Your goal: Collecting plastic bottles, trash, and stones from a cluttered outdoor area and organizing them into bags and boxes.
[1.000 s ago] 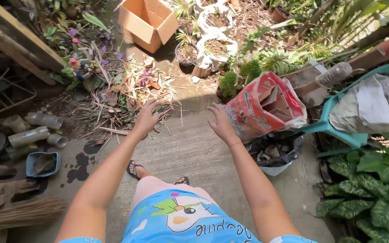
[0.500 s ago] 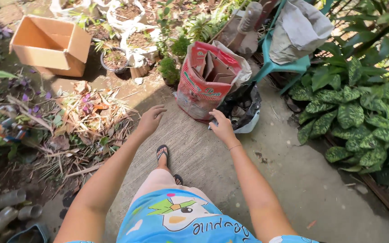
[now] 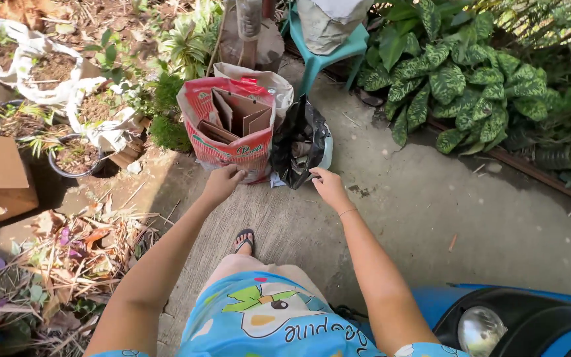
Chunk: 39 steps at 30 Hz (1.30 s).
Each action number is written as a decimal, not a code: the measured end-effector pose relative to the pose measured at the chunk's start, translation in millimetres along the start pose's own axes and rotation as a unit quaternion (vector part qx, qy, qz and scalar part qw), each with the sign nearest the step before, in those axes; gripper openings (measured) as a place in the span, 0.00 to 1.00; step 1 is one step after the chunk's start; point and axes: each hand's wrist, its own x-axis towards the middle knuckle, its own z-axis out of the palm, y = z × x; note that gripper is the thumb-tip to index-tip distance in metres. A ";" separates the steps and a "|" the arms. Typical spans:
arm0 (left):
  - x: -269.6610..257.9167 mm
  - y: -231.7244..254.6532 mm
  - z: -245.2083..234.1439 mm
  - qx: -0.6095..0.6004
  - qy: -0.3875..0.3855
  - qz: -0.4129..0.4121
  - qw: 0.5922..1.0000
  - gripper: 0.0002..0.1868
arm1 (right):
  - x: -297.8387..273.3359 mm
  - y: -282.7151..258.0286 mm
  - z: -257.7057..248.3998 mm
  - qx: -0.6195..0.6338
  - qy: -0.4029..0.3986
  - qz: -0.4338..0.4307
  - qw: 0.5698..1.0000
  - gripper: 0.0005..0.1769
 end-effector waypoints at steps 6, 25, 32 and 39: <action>88.2 14.0 40.0 -0.081 -0.085 0.057 0.991 0.12 | 39.8 21.1 -11.3 0.006 0.036 0.048 0.998 0.22; 348.2 14.3 303.8 -0.050 0.054 -0.033 0.997 0.26 | 327.4 267.0 -35.3 0.001 -0.007 -0.039 0.999 0.31; 368.8 -119.9 402.4 -0.029 0.079 -0.200 0.976 0.23 | 368.8 299.6 53.3 -0.081 -0.178 0.168 0.966 0.38; 379.9 -235.3 466.0 0.058 0.082 -0.222 0.970 0.37 | 396.5 394.5 75.6 -0.064 -0.019 0.217 0.974 0.49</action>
